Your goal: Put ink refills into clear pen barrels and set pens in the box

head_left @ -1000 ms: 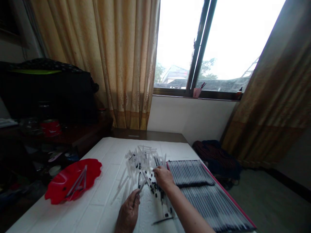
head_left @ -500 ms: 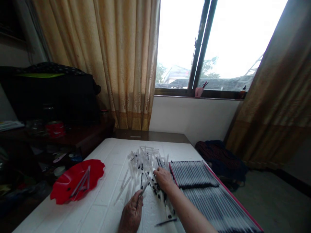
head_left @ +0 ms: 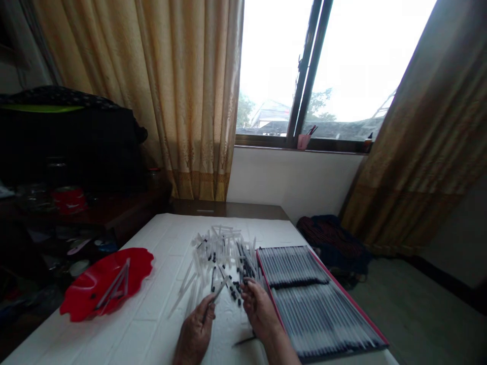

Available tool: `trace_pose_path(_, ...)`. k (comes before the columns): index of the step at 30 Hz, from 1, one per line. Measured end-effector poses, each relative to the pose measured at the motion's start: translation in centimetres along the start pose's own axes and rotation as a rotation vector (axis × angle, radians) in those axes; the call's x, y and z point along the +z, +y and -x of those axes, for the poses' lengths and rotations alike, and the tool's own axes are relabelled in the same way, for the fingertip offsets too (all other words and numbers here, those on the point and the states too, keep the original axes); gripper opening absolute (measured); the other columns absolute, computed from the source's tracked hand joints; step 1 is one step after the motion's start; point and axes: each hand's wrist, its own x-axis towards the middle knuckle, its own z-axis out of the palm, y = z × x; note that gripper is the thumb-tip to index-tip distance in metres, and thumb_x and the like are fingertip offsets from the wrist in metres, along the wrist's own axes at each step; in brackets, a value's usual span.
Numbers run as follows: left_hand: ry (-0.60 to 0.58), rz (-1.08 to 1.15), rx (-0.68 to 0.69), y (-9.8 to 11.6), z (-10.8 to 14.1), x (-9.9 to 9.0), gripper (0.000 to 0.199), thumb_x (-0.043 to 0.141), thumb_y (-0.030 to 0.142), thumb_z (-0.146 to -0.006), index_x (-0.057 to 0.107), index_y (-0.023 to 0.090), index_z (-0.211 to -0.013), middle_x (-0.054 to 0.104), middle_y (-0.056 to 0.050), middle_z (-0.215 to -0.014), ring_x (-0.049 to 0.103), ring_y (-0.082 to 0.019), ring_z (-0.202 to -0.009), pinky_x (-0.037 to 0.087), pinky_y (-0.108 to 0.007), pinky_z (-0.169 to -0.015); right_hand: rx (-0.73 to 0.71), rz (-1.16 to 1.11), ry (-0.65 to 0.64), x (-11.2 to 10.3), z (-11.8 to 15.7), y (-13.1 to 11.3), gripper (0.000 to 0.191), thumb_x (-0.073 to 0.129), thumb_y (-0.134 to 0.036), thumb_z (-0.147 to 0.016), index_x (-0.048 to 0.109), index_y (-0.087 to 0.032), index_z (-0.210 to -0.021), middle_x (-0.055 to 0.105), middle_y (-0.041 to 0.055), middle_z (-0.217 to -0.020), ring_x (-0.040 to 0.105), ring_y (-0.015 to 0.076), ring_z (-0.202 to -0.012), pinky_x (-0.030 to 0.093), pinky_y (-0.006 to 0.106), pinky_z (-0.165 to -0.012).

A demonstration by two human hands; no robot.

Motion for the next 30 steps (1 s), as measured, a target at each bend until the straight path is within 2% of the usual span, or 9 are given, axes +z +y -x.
trace_pose_path(4, -0.011, -0.022, 0.074, 0.0, 0.0, 0.0, 0.028, 0.047, 0.038, -0.086, 0.067, 0.026, -0.102, 0.076, -0.001, -0.082, 0.072, -0.015, -0.07, 0.056, -0.022, -0.069, 0.07, -0.191, 0.018, 0.1, 1.1, 0.5, 0.039, 0.071, -0.051, -0.063, 0.064, -0.019, -0.084, 0.069, 0.0037, -0.066, 0.061, 0.014, -0.048, 0.038, 0.018, -0.037)
trace_pose_path(8, -0.019, -0.041, 0.097, -0.1, 0.0, 0.0, 0.027, 0.048, 0.033, -0.085, 0.068, 0.026, -0.102, 0.077, -0.002, -0.086, 0.072, -0.016, -0.074, 0.057, -0.022, -0.072, 0.21, -0.392, 0.019, 0.8, 0.9, 0.0, 0.041, 0.081, -0.046, -0.054, 0.064, -0.02, -0.08, 0.068, 0.0015, -0.067, 0.06, 0.0111, -0.05, 0.036, 0.016, -0.04)
trace_pose_path(14, -0.017, -0.061, 0.123, 0.1, -0.1, -0.2, 0.026, 0.049, 0.03, -0.084, 0.068, 0.025, -0.101, 0.077, -0.001, -0.089, 0.073, -0.015, -0.076, 0.057, -0.021, -0.073, 0.224, -0.441, -0.004, 1.7, 1.0, -1.3, 0.043, 0.085, -0.043, -0.05, 0.067, -0.019, -0.081, 0.068, 0.0015, -0.073, 0.059, 0.0095, -0.055, 0.035, 0.016, -0.044)
trace_pose_path(23, -0.04, -0.078, 0.15, 0.4, -0.1, -0.2, 0.026, 0.048, 0.026, -0.086, 0.066, 0.024, -0.104, 0.076, -0.001, -0.086, 0.072, -0.014, -0.075, 0.056, -0.021, -0.074, 0.153, -0.265, -0.043, 2.0, 0.9, -0.8, 0.051, 0.082, -0.053, -0.051, 0.068, -0.017, -0.084, 0.066, 0.0023, -0.072, 0.057, 0.0101, -0.057, 0.034, 0.016, -0.045)
trace_pose_path(27, -0.042, -0.094, 0.158, 0.3, -0.1, -0.2, 0.025, 0.047, 0.025, -0.086, 0.065, 0.024, -0.104, 0.076, 0.0, -0.085, 0.072, -0.014, -0.075, 0.057, -0.022, -0.073, 0.061, -0.087, -0.07, 1.4, 0.5, -0.7, 0.049, 0.076, -0.055, -0.057, 0.068, -0.016, -0.086, 0.067, 0.0038, -0.073, 0.059, 0.013, -0.059, 0.04, 0.02, -0.048)
trace_pose_path(30, -0.046, -0.112, 0.167, 0.2, 0.0, -0.1, 0.024, 0.047, 0.025, -0.087, 0.065, 0.025, -0.102, 0.076, 0.0, -0.087, 0.072, -0.015, -0.077, 0.057, -0.023, -0.074, -0.028, 0.099, -0.119, 0.6, 0.2, -1.1, 0.04, 0.072, -0.051, -0.064, 0.068, -0.016, -0.084, 0.066, 0.0029, -0.069, 0.059, 0.0148, -0.057, 0.04, 0.021, -0.047)
